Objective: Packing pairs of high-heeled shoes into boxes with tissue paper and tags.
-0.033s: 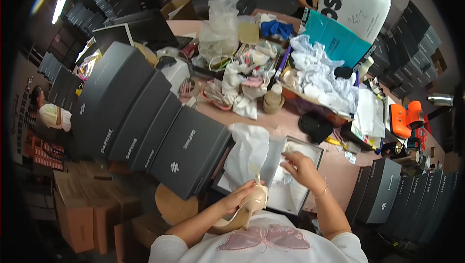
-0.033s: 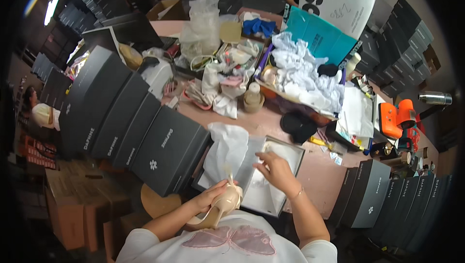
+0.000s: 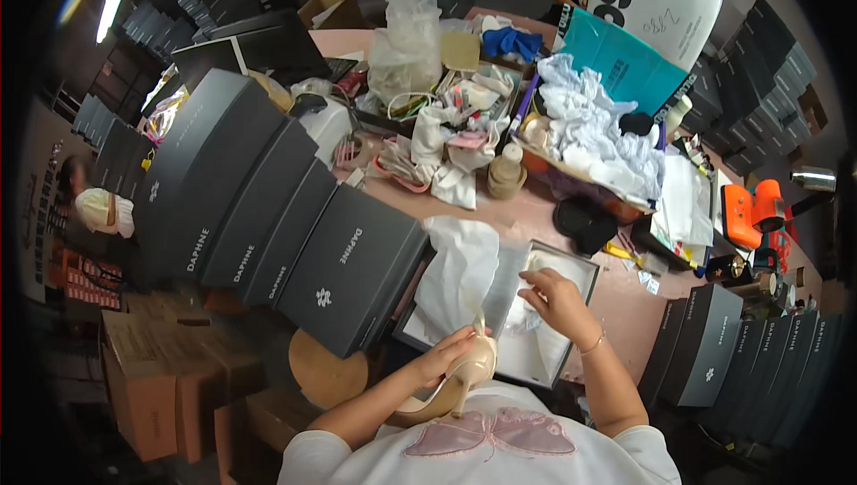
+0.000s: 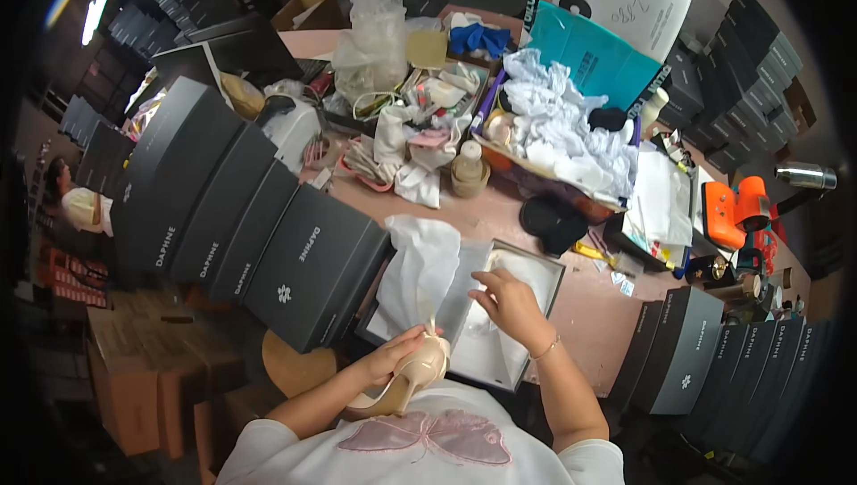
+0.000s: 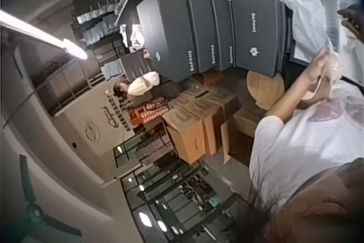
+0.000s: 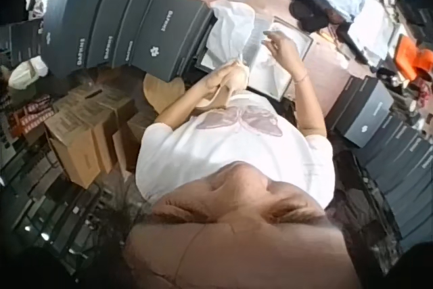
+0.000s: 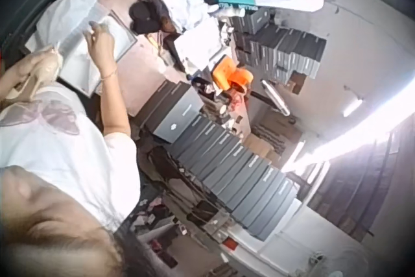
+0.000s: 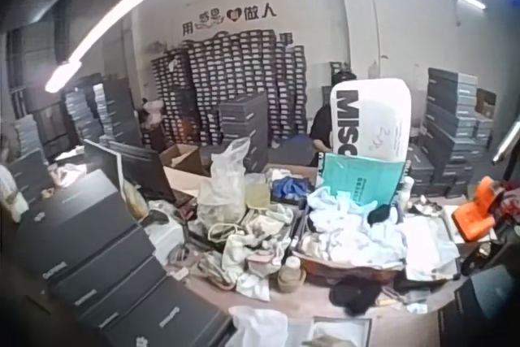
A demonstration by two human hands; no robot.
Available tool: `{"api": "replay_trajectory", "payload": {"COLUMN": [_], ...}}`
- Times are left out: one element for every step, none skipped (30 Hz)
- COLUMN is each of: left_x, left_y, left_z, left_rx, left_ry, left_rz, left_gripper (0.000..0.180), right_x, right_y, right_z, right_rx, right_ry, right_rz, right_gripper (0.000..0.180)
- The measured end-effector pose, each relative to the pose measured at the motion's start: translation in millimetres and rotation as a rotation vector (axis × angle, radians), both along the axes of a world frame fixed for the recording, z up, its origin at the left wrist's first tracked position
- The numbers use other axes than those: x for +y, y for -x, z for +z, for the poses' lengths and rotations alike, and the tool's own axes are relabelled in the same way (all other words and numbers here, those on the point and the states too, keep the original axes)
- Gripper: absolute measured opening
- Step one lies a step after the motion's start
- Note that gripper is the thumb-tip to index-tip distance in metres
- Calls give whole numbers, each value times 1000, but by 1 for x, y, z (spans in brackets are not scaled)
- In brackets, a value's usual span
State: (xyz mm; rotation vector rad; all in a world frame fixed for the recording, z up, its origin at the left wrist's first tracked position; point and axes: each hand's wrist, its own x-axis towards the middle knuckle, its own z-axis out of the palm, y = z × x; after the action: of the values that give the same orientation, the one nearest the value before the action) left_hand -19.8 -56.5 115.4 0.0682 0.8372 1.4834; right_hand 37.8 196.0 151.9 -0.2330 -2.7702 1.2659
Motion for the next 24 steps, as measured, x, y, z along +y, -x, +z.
{"api": "replay_trajectory", "payload": {"left_x": [-4, -12, -14, -14, -14, -14, -16, -18, -19, -20, -20, -21, -23, -26, -30, -32, -33, -35, -37, -38, -38, -36, -36, -39], "left_y": [-5, -14, -16, -15, -15, -16, -20, -23, -23, -20, -18, -15, -12, -8, -6, -1, 4, 7, 9, 13, 16, 20, 25, 24], "left_z": [-3, -3, 5, 10, 14, 14, 11, 10, 9, 8, 7, 5, 4, 3, 1, -5, -9, -13, -17, -19, -20, -18, -22, -28], "left_rx": [44, 75, 84, 94, 102, 136, 161, 186, 174, 161, 150, 154, 165, 177, 173, 168, 164, 123, 104, 85, 62, 19, 12, -4], "left_ry": [14, 23, 28, 25, 23, 26, 33, 42, 49, 50, 50, 59, 70, 82, 93, 88, 83, 100, 112, 125, 136, 129, 128, 129], "left_rz": [-21, 13, 46, 77, 109, 121, 126, 131, 128, 127, 126, 140, 151, 161, 173, 179, 183, 209, 227, 244, 263, 293, 290, 301], "left_gripper": [52, 53, 53, 53, 53, 53, 53, 54, 53, 53, 53, 53, 52, 52, 52, 52, 52, 51, 51, 51, 50, 45, 46, 46], "right_x": [-2, -7, -6, -3, 2, 10, 17, 22, 25, 25, 23, 20, 17, 14, 7, 5, 2, -2, -6, -11, -13, -15, -14, -22], "right_y": [0, -7, -7, -6, -1, 7, 20, 34, 48, 63, 79, 97, 116, 138, 158, 178, 199, 219, 232, 243, 252, 260, 268, 272], "right_z": [-5, -12, -14, -16, -20, -27, -38, -46, -48, -52, -56, -62, -69, -77, -88, -101, -113, -125, -132, -138, -144, -151, -158, -150], "right_rx": [29, -24, -22, -20, -21, 6, 47, 57, 61, 44, 29, 18, 50, 84, 110, 116, 124, 125, 100, 76, 49, 54, 40, 17], "right_ry": [-18, 71, 123, 167, 211, 186, 242, 244, 247, 277, 307, 340, 300, 260, 227, 165, 104, 40, -35, -110, -186, -203, -156, -108], "right_rz": [30, 39, 50, 59, 70, 40, 21, -2, -28, -17, -6, 5, 21, 36, 52, 46, 40, 44, 24, 4, -14, -33, -39, -29], "right_gripper": [28, 25, 24, 23, 22, 21, 22, 21, 21, 20, 20, 20, 21, 22, 23, 25, 26, 28, 28, 29, 30, 32, 32, 31]}}
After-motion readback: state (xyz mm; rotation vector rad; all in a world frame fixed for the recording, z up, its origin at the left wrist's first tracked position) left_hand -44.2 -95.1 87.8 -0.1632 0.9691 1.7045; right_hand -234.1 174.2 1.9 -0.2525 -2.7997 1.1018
